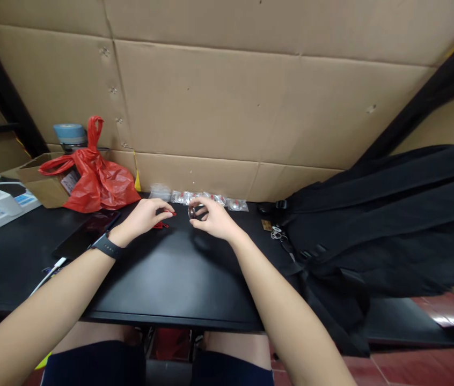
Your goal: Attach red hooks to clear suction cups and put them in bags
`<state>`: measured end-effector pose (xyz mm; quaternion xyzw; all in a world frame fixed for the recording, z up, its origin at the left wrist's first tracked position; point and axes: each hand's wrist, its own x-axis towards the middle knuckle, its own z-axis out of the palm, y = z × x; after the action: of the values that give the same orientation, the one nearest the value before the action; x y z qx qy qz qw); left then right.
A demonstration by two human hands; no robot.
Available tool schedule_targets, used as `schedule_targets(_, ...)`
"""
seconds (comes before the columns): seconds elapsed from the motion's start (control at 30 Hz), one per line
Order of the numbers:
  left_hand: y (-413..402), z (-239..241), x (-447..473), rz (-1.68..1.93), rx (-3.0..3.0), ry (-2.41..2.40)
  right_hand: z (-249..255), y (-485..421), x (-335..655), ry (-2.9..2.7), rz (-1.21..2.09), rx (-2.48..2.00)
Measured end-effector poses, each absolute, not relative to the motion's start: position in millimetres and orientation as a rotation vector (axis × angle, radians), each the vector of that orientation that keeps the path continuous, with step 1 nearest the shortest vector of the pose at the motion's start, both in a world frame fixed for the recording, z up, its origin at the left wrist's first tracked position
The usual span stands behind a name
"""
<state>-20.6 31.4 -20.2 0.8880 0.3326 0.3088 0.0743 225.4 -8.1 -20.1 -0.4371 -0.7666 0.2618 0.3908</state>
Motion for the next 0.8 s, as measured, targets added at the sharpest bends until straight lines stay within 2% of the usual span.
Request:
schedule_targets(0.13,25.1,-16.4,-16.1,1.01,2.663,0.976,-18.8,-13.6,210.8,-1.867,0.699,-0.989)
schedule_targets(0.3,13.5,-17.8,-2.4,1.178,2.381,0.917,-16.7,-20.2,195.9,-1.754,0.7,-0.859)
schedule_targets(0.53,2.4,-25.0,13.1,1.23,2.058,0.864,-11.7,-29.5,187.1,-1.737,0.552,-0.819)
schedule_targets(0.8,0.3,-24.4,16.1,1.278,1.948,0.85,-12.4,-30.9,185.6,-1.733,0.511,-0.8)
